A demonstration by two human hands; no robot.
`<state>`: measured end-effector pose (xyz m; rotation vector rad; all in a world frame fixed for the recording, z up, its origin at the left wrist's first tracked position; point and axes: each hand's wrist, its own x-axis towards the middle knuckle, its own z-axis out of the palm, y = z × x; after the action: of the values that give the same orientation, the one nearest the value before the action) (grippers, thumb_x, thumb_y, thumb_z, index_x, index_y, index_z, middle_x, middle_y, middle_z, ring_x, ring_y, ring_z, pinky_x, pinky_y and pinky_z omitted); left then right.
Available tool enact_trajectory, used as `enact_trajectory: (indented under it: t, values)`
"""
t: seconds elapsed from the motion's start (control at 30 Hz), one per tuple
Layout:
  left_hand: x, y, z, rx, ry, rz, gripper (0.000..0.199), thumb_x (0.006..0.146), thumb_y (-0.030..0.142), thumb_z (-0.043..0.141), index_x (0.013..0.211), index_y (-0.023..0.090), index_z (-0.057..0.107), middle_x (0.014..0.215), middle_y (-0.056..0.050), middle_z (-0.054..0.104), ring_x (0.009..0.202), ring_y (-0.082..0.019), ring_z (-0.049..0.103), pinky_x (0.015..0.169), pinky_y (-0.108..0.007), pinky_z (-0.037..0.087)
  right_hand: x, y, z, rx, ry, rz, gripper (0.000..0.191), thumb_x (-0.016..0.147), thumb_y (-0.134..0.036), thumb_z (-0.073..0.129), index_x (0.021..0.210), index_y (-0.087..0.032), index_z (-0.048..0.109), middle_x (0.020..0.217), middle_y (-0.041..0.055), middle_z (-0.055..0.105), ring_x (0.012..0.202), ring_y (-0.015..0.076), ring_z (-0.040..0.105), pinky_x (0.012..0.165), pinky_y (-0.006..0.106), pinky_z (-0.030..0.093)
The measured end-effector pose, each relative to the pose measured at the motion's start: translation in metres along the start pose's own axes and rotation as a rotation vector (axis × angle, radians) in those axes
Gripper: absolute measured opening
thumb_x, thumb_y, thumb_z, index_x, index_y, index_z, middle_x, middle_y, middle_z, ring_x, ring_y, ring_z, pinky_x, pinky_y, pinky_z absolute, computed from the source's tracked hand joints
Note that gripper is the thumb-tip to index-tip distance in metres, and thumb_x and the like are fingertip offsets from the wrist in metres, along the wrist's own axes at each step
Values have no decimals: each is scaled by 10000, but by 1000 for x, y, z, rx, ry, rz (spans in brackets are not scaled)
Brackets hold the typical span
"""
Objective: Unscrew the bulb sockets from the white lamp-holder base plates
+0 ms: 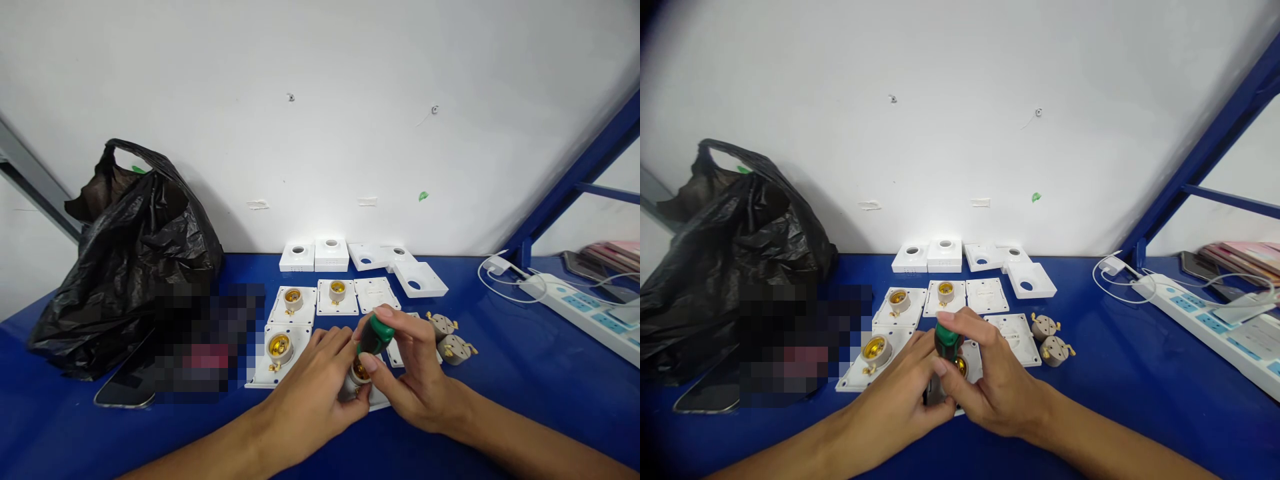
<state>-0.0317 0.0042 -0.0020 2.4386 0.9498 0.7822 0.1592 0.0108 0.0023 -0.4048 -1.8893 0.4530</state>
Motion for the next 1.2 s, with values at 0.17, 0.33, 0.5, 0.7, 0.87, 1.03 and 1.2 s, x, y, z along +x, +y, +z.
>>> enact_trajectory:
  t: [0.17,0.33,0.5,0.7,0.87,1.03,1.2]
  values:
    - [0,-1,2,8,22,19,684,873,54,729,1484,250,493,1186,-53,689,1065,-320,656,962,-532,549,-1,-2,0,-25,-14,2,772,1004,-14,589,1671,-302,328,1188,55,596,1004,198,650,908,359,599]
    - [-1,0,2,4,25,26,710,874,52,725,1507,252,471,1236,-68,693,1102,-335,661,983,-550,545,-2,0,1,-34,-2,-7,776,1011,-17,584,1684,-294,315,1221,57,598,1033,189,662,942,339,596]
    - [-1,1,1,8,22,27,686,881,46,721,1493,241,480,1238,-74,697,1102,-336,662,974,-547,550,-1,-1,2,-46,-11,-6,767,1009,-13,581,1677,-292,324,1210,49,599,1024,181,661,938,328,593]
    - [0,-1,2,14,35,42,666,864,29,726,1457,234,505,1218,-69,700,1087,-333,661,951,-536,557,1,-2,0,-56,-12,-15,769,1011,-19,572,1682,-289,310,1187,50,599,980,185,656,888,337,601]
    - [-1,-1,4,18,42,45,656,865,44,742,1449,236,513,1214,-69,700,1068,-324,660,946,-531,561,1,-2,0,-47,-20,-2,766,1017,-23,570,1684,-292,308,1139,42,601,972,194,659,880,351,605]
    - [-1,1,2,35,32,41,673,869,45,733,1475,228,504,1223,-80,701,1088,-342,665,962,-554,563,2,-3,1,-44,-21,1,776,1008,-18,577,1682,-298,313,1154,46,604,989,194,659,895,350,605]
    - [0,0,2,38,32,36,616,867,52,722,1429,224,537,1194,-74,702,1076,-337,674,954,-543,570,1,-2,0,-56,-19,-7,786,1007,-18,580,1689,-295,304,1186,53,606,1010,192,666,904,347,607]
